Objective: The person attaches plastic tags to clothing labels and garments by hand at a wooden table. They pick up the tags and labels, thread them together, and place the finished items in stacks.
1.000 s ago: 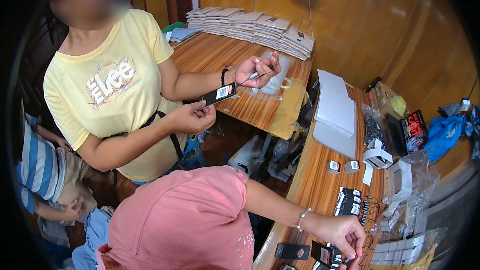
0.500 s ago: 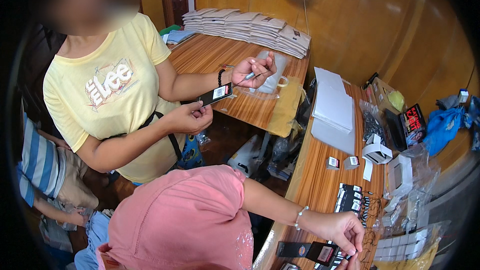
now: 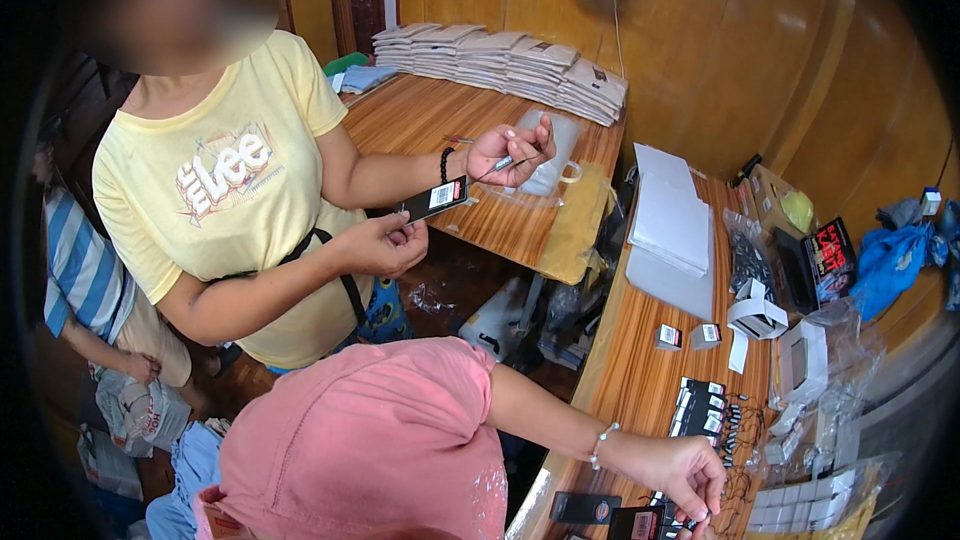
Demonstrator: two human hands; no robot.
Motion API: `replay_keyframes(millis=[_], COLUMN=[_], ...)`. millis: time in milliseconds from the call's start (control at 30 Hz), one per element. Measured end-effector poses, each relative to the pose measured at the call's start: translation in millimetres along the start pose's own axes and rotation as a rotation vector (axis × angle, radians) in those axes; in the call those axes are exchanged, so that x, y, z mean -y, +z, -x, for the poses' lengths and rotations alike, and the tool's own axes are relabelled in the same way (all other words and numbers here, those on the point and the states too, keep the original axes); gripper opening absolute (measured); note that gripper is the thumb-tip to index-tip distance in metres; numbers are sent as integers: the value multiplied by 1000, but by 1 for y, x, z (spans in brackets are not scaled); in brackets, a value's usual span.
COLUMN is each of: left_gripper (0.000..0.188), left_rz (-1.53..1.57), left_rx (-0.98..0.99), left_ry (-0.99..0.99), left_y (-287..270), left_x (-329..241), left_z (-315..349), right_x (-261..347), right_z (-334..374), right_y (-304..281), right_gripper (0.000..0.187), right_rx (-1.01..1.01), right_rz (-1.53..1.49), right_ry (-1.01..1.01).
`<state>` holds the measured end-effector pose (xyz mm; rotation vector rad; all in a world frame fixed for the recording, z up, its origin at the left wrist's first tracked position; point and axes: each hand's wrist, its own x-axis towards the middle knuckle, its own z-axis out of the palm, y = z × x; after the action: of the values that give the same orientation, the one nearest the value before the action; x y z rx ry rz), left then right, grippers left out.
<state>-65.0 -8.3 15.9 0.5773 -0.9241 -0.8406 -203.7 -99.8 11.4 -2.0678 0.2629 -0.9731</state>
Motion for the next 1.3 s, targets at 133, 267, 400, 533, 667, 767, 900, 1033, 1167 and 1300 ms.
replay_keyframes(millis=[133, 267, 400, 533, 667, 767, 900, 1033, 1167, 1300], left_gripper=[10, 10, 8, 10, 12, 12, 10, 17, 13, 14], left_rz=[3, 3, -187, -649, -849, -868, -782, -772, -741, -790], left_rx=[-7, -6, 1, -59, 19, 23, 57, 35, -16, -40], left_ry=[0, 4, 61, 341, 441, 408, 272, 92, -75, -104], left_y=[2, 2, 2, 10, 12, 11, 1, -42, -34, -19], left_x=[-1, 0, -7, -24, -32, -31, -28, -33, -13, -12], left_z=[2, 3, 5, 9, 13, 14, 2, -8, -21, -26], right_x=[-8, -14, -17, -10, -18, -15, -7, -29, -60, -60], right_z=[0, 1, 2, -4, 2, 0, -7, -31, -24, -22], right_y=[0, -1, 1, 16, 9, 12, 13, 45, 32, 27], right_gripper=[22, 25, 29, 34, 26, 20, 14, 10, 13, 10], right_rx=[10, 37, 49, 32, 114, 62, 28, 33, 63, 50], right_rz=[-5, -40, -128, -436, -301, -367, -372, -466, -598, -764], right_ry=[-114, -106, -39, -74, 248, 298, 126, 259, 372, 363])
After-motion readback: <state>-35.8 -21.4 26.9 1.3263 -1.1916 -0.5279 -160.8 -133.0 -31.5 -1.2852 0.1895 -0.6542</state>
